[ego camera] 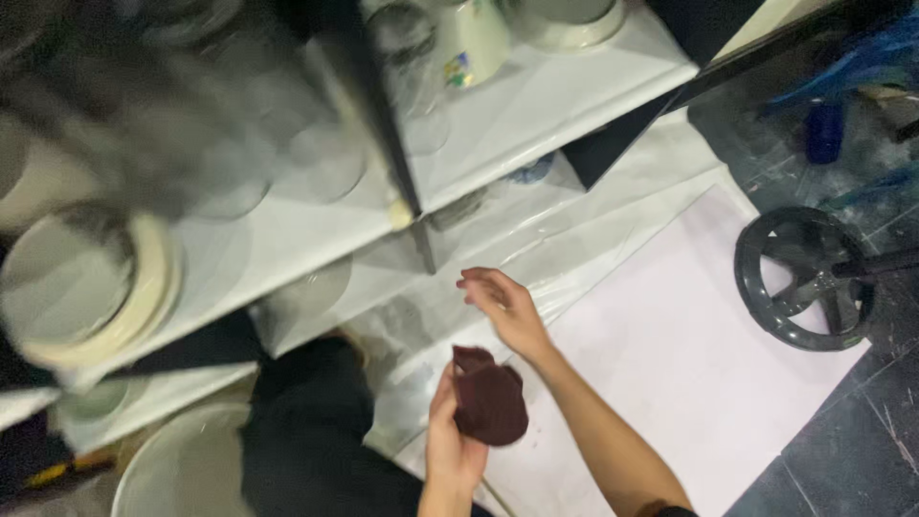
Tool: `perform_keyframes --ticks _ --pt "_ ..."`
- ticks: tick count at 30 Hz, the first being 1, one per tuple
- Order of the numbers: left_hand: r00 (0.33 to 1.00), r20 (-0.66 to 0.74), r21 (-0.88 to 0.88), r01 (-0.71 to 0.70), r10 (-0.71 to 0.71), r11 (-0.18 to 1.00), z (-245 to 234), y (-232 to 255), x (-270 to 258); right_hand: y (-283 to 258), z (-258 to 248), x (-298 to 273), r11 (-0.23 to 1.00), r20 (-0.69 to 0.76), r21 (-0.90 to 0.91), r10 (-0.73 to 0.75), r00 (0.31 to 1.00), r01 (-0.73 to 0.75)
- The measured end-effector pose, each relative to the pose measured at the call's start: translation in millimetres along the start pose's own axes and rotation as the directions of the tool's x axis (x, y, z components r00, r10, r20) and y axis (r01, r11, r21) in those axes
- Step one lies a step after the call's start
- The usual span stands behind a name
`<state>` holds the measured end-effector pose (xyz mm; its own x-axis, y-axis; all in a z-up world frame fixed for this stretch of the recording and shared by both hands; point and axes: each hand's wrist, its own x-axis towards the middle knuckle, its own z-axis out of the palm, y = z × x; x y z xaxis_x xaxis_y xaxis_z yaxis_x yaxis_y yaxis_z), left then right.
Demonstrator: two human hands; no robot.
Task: The person washes a glass, a bowl, and a small cup in a bucket of water, then dries each with a cloth and places them on a nearby shelf.
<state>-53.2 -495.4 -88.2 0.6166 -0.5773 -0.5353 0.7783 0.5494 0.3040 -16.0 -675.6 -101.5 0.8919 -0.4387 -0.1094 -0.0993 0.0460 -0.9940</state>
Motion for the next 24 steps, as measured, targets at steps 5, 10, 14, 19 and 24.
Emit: perform_keyframes --ticks 5,10,14,19,24 --pt "0.99 -0.066 -0.126 -0.132 0.125 0.983 27 63 -44 -62 4 -52 0.963 0.574 0.259 -0.092 0.814 -0.074" --pt "0.923 0.07 -0.117 -0.368 0.377 0.923 32 135 -121 -129 90 -62 0.994 0.781 0.03 -0.092 0.617 0.109" --pt "0.797 0.042 -0.153 -0.591 0.603 0.792 -3 192 -178 -151 195 -70 0.927 0.797 -0.169 -0.071 0.599 0.334" --pt "0.677 -0.189 -0.027 -0.727 0.711 0.686 -97 241 -248 -137 327 -101 0.745 0.777 0.02 -0.431 0.459 0.667" --pt "0.649 -0.475 0.041 -0.659 0.595 0.751 -213 273 -297 -102 436 -134 0.898 0.829 -0.167 -0.096 0.551 0.407"
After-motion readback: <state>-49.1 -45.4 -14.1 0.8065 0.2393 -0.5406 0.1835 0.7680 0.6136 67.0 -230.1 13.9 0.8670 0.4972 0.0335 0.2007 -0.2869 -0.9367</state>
